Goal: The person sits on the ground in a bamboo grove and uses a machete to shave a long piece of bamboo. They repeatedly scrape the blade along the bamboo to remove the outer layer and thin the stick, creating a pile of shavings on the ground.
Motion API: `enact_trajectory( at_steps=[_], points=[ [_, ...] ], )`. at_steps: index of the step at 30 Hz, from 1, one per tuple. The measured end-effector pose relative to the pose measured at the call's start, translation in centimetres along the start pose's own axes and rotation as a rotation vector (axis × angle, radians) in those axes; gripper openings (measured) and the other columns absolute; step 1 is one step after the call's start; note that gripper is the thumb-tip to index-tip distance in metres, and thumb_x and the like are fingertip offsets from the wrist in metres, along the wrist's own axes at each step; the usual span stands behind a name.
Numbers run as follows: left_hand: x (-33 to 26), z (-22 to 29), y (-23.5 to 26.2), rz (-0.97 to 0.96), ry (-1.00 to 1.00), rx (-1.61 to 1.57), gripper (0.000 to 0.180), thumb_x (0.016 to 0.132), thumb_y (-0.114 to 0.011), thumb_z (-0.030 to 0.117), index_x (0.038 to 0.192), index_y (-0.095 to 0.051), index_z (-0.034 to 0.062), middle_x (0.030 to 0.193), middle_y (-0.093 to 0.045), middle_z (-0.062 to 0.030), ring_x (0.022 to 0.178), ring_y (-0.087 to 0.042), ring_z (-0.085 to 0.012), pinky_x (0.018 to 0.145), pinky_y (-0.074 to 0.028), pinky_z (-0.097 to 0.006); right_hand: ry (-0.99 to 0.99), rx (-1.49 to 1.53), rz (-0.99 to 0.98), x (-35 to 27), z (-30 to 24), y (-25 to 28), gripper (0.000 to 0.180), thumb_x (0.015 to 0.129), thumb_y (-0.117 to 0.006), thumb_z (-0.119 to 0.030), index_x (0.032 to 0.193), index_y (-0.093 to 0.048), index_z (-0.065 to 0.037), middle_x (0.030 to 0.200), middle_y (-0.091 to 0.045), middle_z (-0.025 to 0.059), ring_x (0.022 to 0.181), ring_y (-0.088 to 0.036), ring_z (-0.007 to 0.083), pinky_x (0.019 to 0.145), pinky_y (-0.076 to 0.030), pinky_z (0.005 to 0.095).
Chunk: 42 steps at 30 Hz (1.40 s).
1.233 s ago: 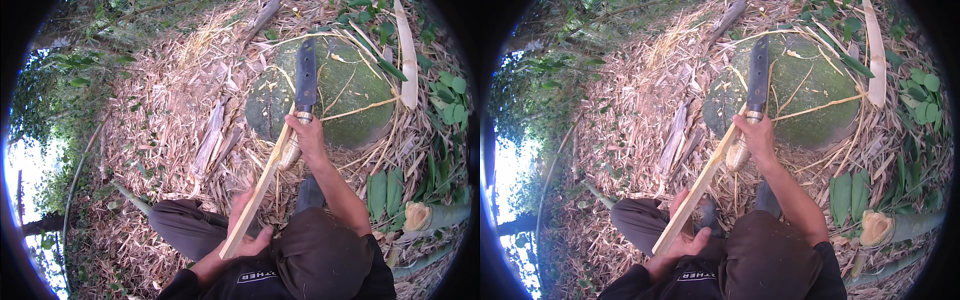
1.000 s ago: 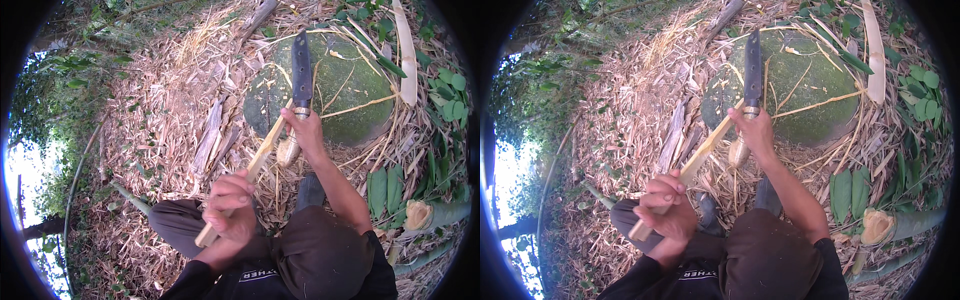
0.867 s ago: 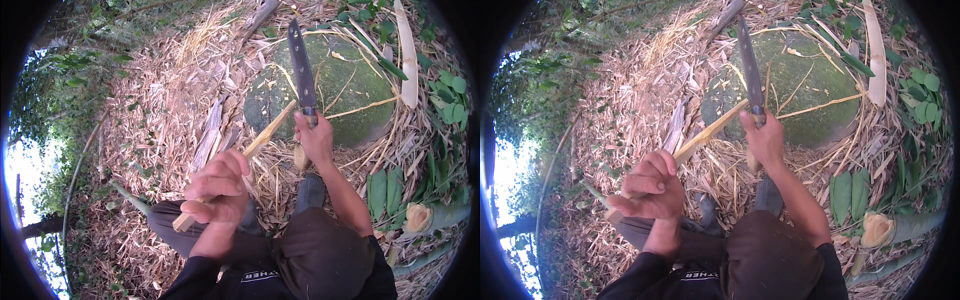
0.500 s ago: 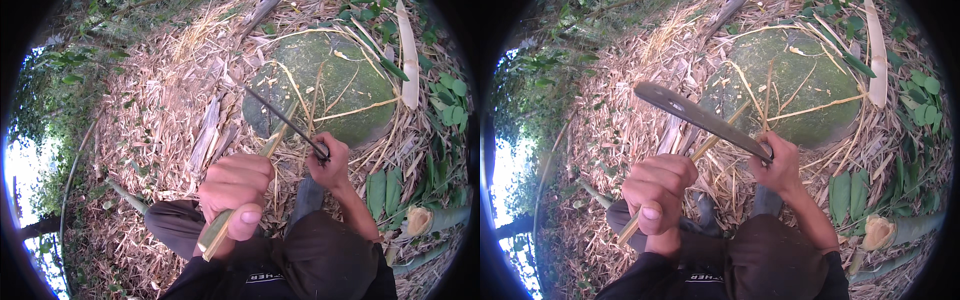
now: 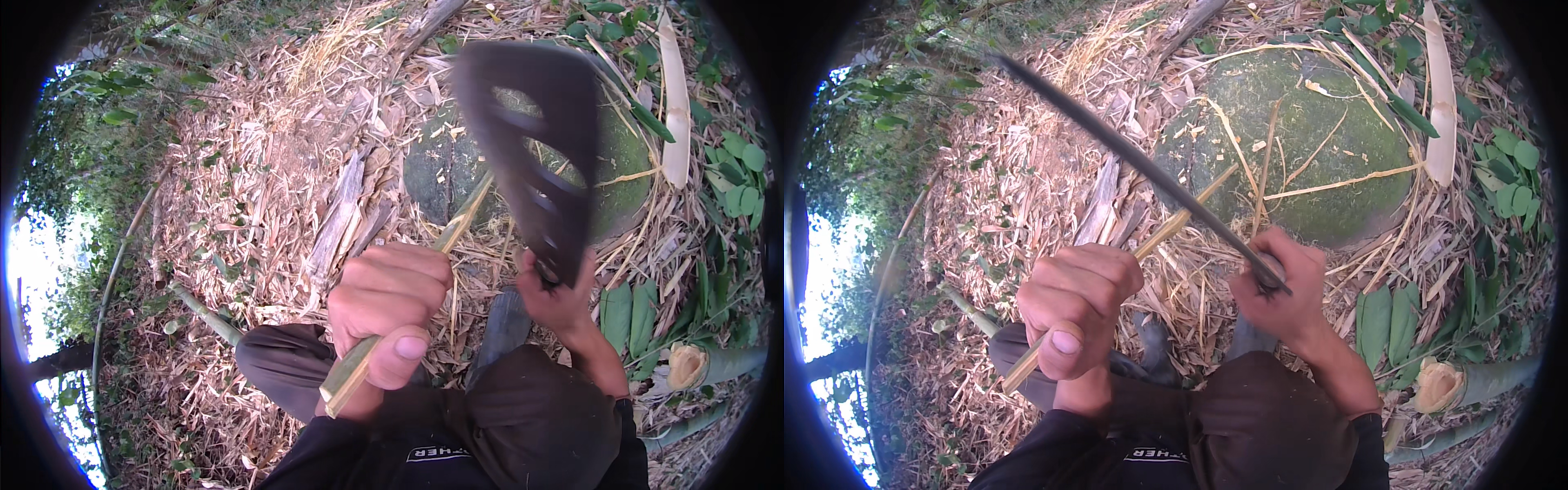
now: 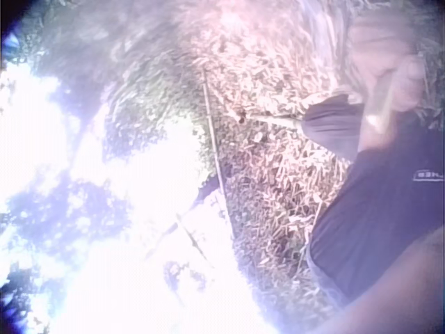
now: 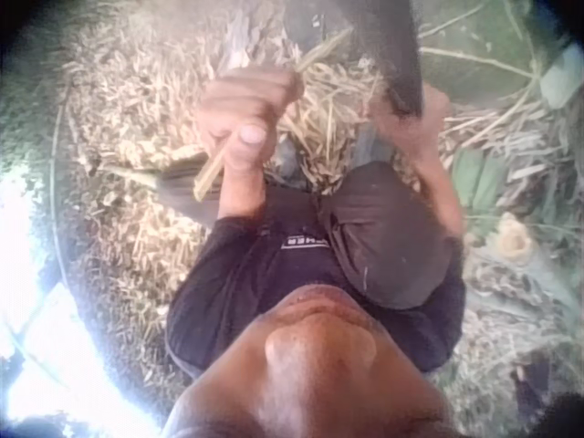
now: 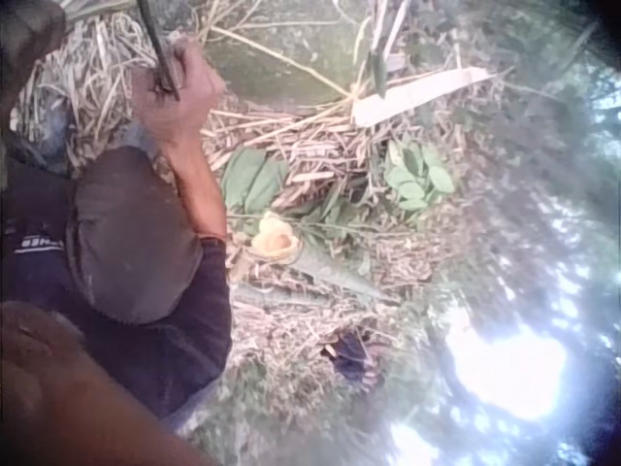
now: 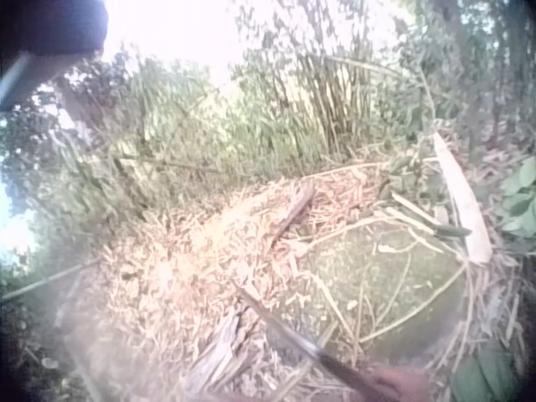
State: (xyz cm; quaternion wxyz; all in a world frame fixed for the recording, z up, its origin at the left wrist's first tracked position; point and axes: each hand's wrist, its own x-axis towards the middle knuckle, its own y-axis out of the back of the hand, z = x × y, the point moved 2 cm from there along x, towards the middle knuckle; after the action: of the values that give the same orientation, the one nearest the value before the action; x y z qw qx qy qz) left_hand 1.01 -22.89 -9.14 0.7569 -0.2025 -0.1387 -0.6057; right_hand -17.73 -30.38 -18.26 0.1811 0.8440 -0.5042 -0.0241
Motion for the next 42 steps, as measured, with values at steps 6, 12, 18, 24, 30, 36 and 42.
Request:
enact_trajectory(
  at_steps=[6, 12, 18, 24, 30, 36, 42],
  points=[
    [0.4, 0.2, 0.2, 0.006, -0.031, 0.017, 0.057, 0.089, -0.059, 0.031, 0.046, -0.030, 0.0073, 0.042, -0.029, -0.0016, 0.035, -0.028, -0.0180, 0.040, -0.026, -0.034, -0.218, -0.073, -0.216, 0.5, 1.5, -0.4, 0.015, 0.073, -0.070, -0.009, 0.083, -0.061, -0.002, 0.063, -0.061, 0.0138, 0.053, -0.063, 0.0225, 0.054, -0.049, 0.0349],
    [0.5, 0.3, -0.3, -0.040, -0.019, -0.053, 0.055, 0.093, -0.062, 0.022, 0.052, -0.030, 0.0039, 0.049, -0.028, -0.0037, 0.040, -0.029, -0.0217, 0.045, -0.020, -0.038, 0.071, -0.061, 0.034, -0.4, 0.2, -0.5, 0.017, 0.074, -0.070, -0.010, 0.084, -0.060, -0.001, 0.064, -0.062, 0.0176, 0.055, -0.066, 0.0291, 0.056, -0.051, 0.0384],
    [0.3, 0.3, -0.1, -0.019, -0.039, 0.015, 0.059, 0.092, -0.061, 0.029, 0.049, -0.029, 0.0047, 0.045, -0.029, -0.0026, 0.037, -0.028, -0.0195, 0.043, -0.024, -0.036, -0.195, -0.212, -0.226, 0.8, 0.6, -0.9, 0.017, 0.076, -0.070, -0.010, 0.085, -0.059, -0.001, 0.062, -0.062, 0.0186, 0.062, -0.067, 0.0392, 0.057, -0.052, 0.0412],
    [0.0, -0.2, -0.7, -0.041, -0.058, 0.027, 0.056, 0.090, -0.058, 0.028, 0.046, -0.031, 0.0070, 0.041, -0.031, -0.0009, 0.035, -0.027, -0.0166, 0.041, -0.027, -0.033, -0.169, -0.296, -0.152, 0.4, 2.0, -1.0, 0.018, 0.077, -0.072, -0.015, 0.084, -0.063, -0.001, 0.064, -0.064, 0.0187, 0.060, -0.068, 0.0375, 0.057, -0.054, 0.0422],
    [-0.7, -0.1, 0.2, 0.017, -0.034, -0.022, 0.052, 0.089, -0.058, 0.025, 0.049, -0.030, 0.0083, 0.042, -0.030, 0.0006, 0.036, -0.027, -0.0146, 0.041, -0.027, -0.033, -0.008, -0.273, -0.203, -0.3, 0.5, -0.9, 0.021, 0.079, -0.072, -0.024, 0.080, -0.061, -0.006, 0.066, -0.067, 0.0155, 0.062, -0.070, 0.0359, 0.062, -0.057, 0.0466],
    [-0.5, -0.6, -0.2, -0.009, -0.108, -0.051, 0.050, 0.088, -0.058, 0.025, 0.049, -0.030, 0.0097, 0.041, -0.029, 0.0014, 0.036, -0.026, -0.0130, 0.040, -0.026, -0.031, -0.159, -0.301, -0.179, 0.5, 3.2, -1.2, 0.018, 0.074, -0.073, -0.018, 0.080, -0.063, -0.004, 0.060, -0.063, 0.0137, 0.052, -0.064, 0.0347, 0.053, -0.054, 0.0429],
    [-1.1, -0.4, -1.2, -0.042, -0.080, -0.015, 0.046, 0.084, -0.058, 0.022, 0.048, -0.031, 0.0090, 0.042, -0.029, 0.0013, 0.036, -0.026, -0.0141, 0.040, -0.026, -0.031, -0.037, -0.290, -0.200, 1.0, 1.3, -1.0, 0.026, 0.071, -0.074, -0.022, 0.083, -0.064, -0.001, 0.061, -0.063, 0.0183, 0.057, -0.066, 0.0366, 0.061, -0.055, 0.0453]
  ],
)
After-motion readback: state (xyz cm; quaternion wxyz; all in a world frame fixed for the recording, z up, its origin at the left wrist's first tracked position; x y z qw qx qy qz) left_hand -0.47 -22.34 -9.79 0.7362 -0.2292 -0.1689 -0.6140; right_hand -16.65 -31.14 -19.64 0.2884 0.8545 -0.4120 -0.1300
